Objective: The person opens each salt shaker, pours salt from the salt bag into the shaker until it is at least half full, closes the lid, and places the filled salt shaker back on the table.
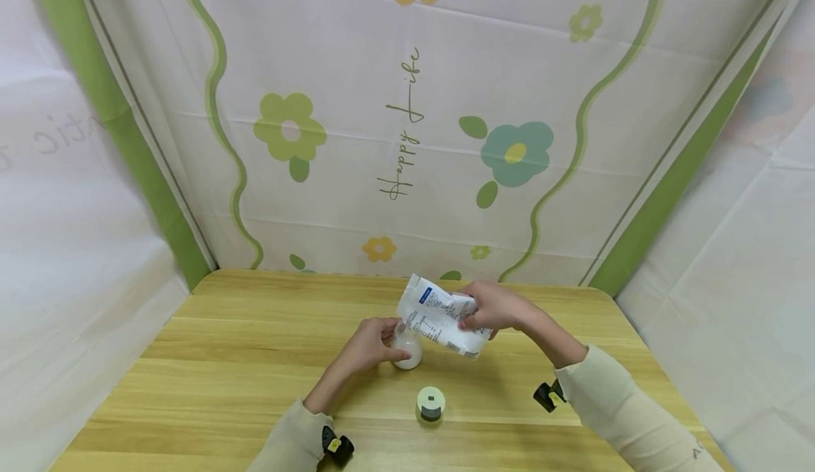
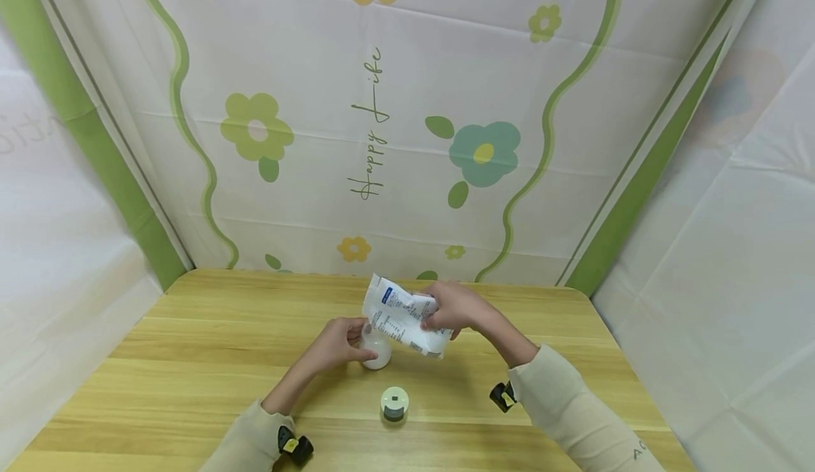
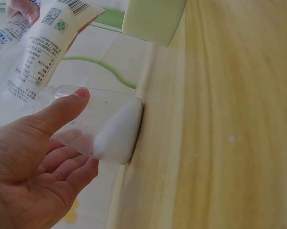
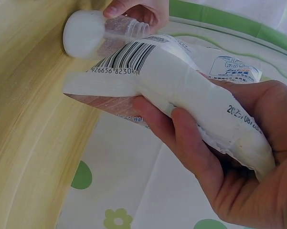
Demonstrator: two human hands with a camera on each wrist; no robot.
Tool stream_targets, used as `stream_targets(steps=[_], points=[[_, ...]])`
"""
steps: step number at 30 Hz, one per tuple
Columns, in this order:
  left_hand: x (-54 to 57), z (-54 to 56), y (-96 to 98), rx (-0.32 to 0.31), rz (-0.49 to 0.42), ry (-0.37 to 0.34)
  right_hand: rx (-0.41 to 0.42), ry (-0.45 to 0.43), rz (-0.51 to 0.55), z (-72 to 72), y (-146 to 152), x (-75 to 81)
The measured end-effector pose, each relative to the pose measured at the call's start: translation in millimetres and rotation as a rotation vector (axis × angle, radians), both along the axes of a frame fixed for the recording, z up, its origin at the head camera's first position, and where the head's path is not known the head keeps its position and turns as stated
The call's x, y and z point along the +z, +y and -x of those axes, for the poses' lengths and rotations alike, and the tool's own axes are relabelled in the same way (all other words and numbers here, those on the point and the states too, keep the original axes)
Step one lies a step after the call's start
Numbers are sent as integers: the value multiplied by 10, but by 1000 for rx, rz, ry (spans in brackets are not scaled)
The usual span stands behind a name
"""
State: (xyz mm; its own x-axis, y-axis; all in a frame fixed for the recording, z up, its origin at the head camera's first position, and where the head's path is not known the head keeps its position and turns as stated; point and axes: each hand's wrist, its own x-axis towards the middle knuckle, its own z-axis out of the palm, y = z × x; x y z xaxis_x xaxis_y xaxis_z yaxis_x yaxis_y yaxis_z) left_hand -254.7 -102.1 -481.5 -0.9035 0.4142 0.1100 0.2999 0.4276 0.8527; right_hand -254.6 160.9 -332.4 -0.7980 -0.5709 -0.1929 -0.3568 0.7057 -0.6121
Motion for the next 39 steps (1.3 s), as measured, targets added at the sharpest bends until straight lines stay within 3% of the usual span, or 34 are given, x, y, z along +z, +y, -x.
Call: stream_targets(steps=[39], points=[[-18,2,5,5,5,1,2,10,-32,6,-16,9]])
